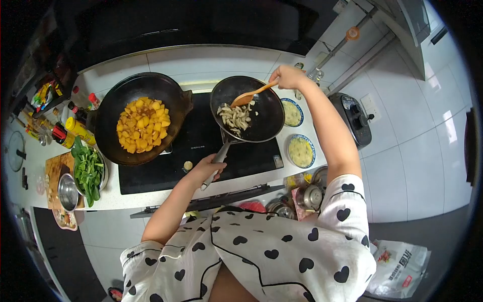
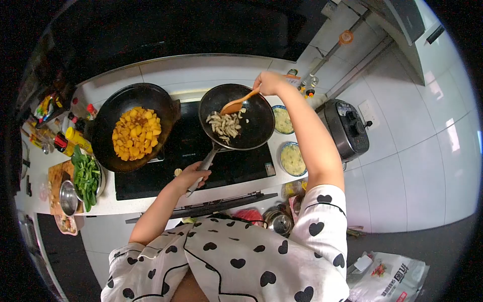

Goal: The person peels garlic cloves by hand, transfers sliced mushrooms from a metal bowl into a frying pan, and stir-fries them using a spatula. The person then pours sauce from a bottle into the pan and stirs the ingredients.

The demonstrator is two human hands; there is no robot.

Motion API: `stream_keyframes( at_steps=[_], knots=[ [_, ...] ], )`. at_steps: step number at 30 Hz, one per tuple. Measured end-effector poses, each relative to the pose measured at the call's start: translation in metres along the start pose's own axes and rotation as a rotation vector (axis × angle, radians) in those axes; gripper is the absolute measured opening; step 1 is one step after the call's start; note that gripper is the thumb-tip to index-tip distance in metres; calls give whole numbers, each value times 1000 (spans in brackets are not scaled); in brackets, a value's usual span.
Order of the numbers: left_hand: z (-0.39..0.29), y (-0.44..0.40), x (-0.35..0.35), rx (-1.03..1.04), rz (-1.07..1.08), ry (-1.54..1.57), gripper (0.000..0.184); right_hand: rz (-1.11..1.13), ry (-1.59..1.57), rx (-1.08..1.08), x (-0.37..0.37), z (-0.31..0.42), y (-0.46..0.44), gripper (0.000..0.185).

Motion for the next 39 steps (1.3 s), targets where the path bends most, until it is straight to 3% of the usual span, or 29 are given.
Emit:
stream_keyframes(
  at_steps=[3,10,16,23,26,28,35,39],
  knots=[
    [5,-4,-3,-6,24,32,42,-198,158,-123,6,10,2,22],
    [2,0,0,-19,-2,2,40,-111,217,-217,23,23,55,31],
    [1,0,0,-27,-5,14,39,-64,185,-154,17,17,120,31],
    [-2,-1,-1,-27,5,16,38,-386,2,105,69,-2,99,38],
    [2,-1,1,-25,4,19,36,-386,-152,44,115,-15,80,40],
    [-1,0,-2,-12,0,10,36,-275,-76,22,121,-3,93,41],
    [-2,0,1,-8,12,0,37,-110,25,-67,11,-8,164,38],
    [0,0,0,-26,1,9,36,6,127,-21,42,-11,157,44]
  ],
)
Point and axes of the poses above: each hand's wrist, its own y-axis away from the middle knuckle, its own x-axis out of the palm, z = x × y, the point moved 3 cm from there along -y, towards the middle knuckle
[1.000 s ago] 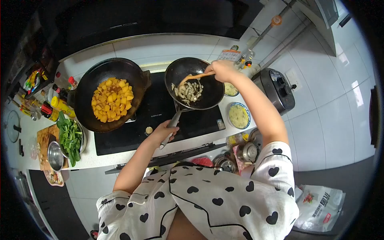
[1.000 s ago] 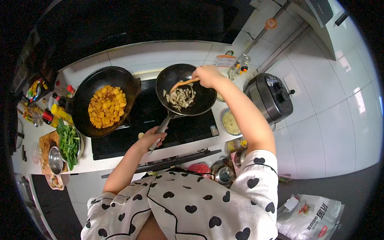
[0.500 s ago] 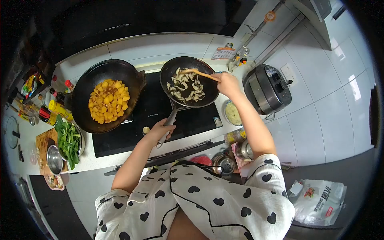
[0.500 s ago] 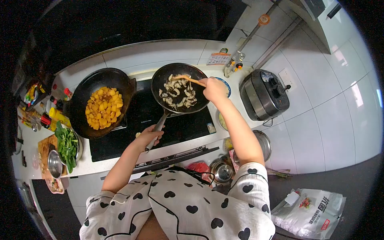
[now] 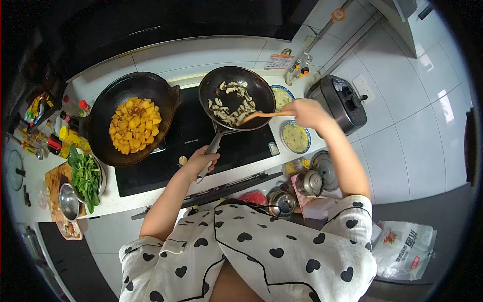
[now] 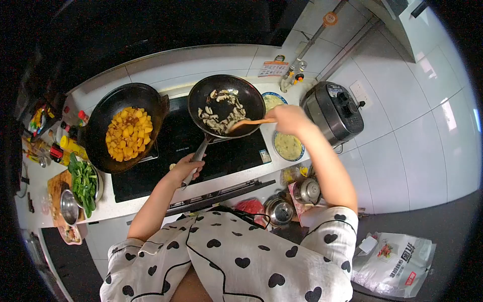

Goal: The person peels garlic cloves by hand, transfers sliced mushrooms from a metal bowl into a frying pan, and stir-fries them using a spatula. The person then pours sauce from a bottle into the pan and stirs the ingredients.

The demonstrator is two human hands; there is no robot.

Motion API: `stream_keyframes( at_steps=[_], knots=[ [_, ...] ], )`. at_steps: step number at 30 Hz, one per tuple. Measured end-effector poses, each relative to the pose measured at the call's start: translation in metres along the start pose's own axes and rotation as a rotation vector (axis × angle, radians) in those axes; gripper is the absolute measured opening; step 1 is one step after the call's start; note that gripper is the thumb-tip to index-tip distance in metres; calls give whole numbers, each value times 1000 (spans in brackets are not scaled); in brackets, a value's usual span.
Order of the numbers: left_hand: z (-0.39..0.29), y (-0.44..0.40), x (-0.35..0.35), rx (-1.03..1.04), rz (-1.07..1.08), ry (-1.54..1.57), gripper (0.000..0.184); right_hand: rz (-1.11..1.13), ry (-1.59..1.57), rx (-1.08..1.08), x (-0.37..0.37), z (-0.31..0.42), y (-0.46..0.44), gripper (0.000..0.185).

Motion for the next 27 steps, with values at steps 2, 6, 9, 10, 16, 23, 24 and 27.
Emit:
stream_keyframes(
  at_steps=[2,6,9,10,16,23,24,27],
  knots=[
    [1,-1,-1,-3,6,-5,37,-75,-25,69,28,-2,-19,37],
    [1,-1,-3,2,9,-21,38,-149,-46,83,-2,0,-20,33],
    [0,-1,0,-10,-29,-43,38,28,-37,54,-39,9,-11,23],
    [-1,-1,1,-4,-16,-36,38,35,-57,-4,-37,10,-17,22],
    [-1,1,-1,7,-3,-23,38,-64,-275,-64,-4,64,-99,21],
    [2,0,0,17,-6,-8,36,91,-1028,544,54,-17,-157,24],
    [2,0,-2,24,3,1,36,162,-1293,671,62,-27,-147,21],
    [0,2,-1,14,-3,-5,36,416,-1580,803,62,-63,-120,15]
  ],
)
Point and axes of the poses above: each hand's wrist, its own y-axis away from the middle knuckle, its own x-axis out of the palm, z = x × y, the point moved 3 cm from there along -y, towards the middle knuckle
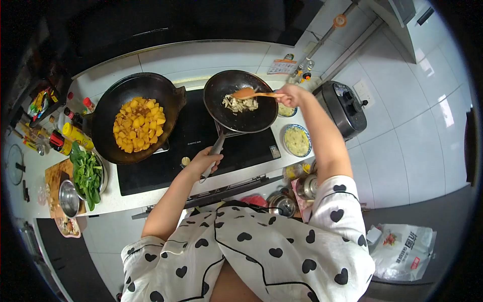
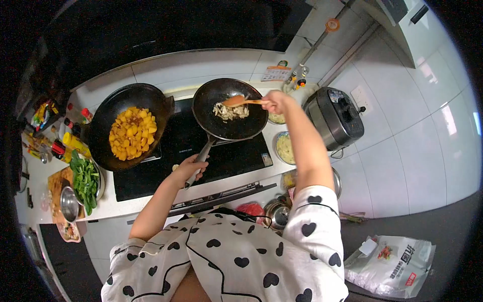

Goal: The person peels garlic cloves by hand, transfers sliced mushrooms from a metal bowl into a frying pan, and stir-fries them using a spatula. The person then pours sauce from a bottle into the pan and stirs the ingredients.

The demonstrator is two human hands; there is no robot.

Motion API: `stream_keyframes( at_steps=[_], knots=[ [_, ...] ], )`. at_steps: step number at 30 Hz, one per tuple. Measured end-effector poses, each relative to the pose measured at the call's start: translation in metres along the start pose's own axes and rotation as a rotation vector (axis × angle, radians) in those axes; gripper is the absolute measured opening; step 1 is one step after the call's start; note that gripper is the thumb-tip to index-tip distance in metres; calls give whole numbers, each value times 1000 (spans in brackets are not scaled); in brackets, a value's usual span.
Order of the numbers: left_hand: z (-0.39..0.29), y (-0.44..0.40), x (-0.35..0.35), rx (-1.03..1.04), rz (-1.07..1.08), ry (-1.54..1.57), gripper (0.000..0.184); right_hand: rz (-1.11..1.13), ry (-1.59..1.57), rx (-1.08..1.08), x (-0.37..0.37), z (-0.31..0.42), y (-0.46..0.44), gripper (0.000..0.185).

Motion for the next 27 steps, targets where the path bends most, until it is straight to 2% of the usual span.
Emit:
stream_keyframes(
  at_steps=[1,2,4,7,10,11,14,17,20,24,26,27],
  knots=[
    [1,-1,0,4,8,8,37,-37,46,-20,-11,4,13,14],
    [2,-2,-1,0,5,4,37,18,65,-38,-31,7,12,14],
    [0,0,1,-7,-3,-3,37,-127,430,-130,-32,17,59,15],
    [-1,0,1,-5,4,-1,36,-263,679,-61,-22,22,91,13],
    [-2,1,1,-2,-3,-8,37,-138,566,-76,-22,15,44,14],
    [-2,1,1,-10,-6,-14,38,-168,471,-118,-20,13,28,14],
    [1,-1,-2,-4,12,-8,41,-171,669,-336,7,20,31,9],
    [2,-1,-1,0,13,1,42,-337,998,-379,14,55,59,28],
    [2,0,-1,-2,17,9,43,-482,1192,-427,9,73,40,24],
    [0,1,0,-10,0,-3,44,-401,1001,-659,32,68,4,18],
    [0,0,0,-4,2,-8,44,-355,1157,-802,47,69,-7,21],
    [1,-1,-1,-2,3,-9,43,-331,1252,-790,55,70,1,24]
  ],
)
Point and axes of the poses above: each hand's wrist, its own y-axis away from the middle knuckle, its own x-axis out of the palm, z = x × y, the point moved 3 cm from there along -y, towards the middle knuckle
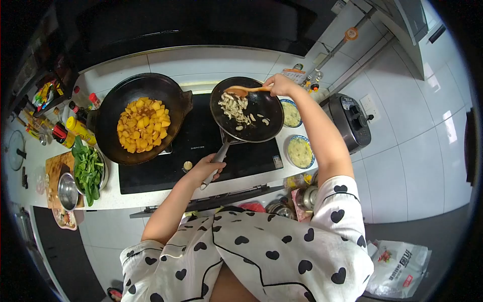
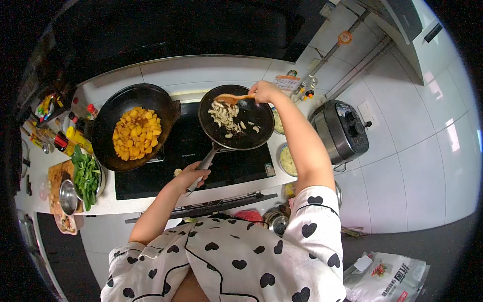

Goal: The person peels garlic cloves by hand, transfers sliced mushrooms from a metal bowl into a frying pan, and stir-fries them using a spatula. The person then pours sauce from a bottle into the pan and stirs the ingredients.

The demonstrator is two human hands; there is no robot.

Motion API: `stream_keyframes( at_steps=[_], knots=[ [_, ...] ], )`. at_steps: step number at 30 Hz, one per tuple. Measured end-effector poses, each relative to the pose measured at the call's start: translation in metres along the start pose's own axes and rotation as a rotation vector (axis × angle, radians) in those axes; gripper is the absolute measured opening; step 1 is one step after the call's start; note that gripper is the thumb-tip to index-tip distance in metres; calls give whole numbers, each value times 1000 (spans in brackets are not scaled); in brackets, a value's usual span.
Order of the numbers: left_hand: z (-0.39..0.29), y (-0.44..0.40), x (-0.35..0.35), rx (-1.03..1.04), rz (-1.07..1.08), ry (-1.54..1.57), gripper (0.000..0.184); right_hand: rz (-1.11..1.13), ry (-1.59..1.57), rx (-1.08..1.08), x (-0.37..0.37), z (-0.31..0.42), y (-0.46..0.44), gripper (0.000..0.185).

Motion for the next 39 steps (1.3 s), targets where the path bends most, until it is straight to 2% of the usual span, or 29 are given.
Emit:
stream_keyframes(
  at_steps=[2,6,7,10,13,16,20,23,26,29,31,33,36,38,39],
  knots=[
    [2,-1,-1,9,5,3,40,101,149,-56,-18,28,17,31],
    [2,-1,-1,27,6,7,34,-32,384,-104,-32,56,32,33],
    [2,-1,0,28,6,5,34,-99,362,-134,-22,61,35,36],
    [2,-1,-1,17,7,13,34,-87,395,-243,-7,67,44,29],
    [0,2,1,34,-16,10,34,26,463,-229,-21,58,70,30],
    [2,-2,0,6,23,42,42,44,489,-188,-52,59,118,29],
    [1,-1,1,-11,5,19,40,27,392,-121,-24,35,143,28],
    [1,-3,0,-3,16,28,38,-243,277,-98,13,10,129,34],
    [-3,-1,1,13,-1,15,36,-364,198,73,20,4,114,38],
    [2,-1,2,-6,9,9,39,-370,76,41,47,1,100,40],
    [-1,0,2,12,2,23,39,-236,19,31,61,7,106,40],
    [-2,1,1,-2,-9,8,39,-284,16,-149,57,-8,114,39],
    [0,-1,3,-16,-32,-4,40,-138,151,-82,9,19,149,37],
    [0,-2,0,-19,-6,-1,39,-127,226,-123,16,24,155,37],
    [1,-3,0,-11,5,3,39,-150,186,-69,24,28,150,39]
  ],
)
Point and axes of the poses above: each hand's wrist, its own y-axis away from the middle knuckle, its own x-axis out of the palm, z = x × y, the point moved 3 cm from there along -y, towards the middle knuckle
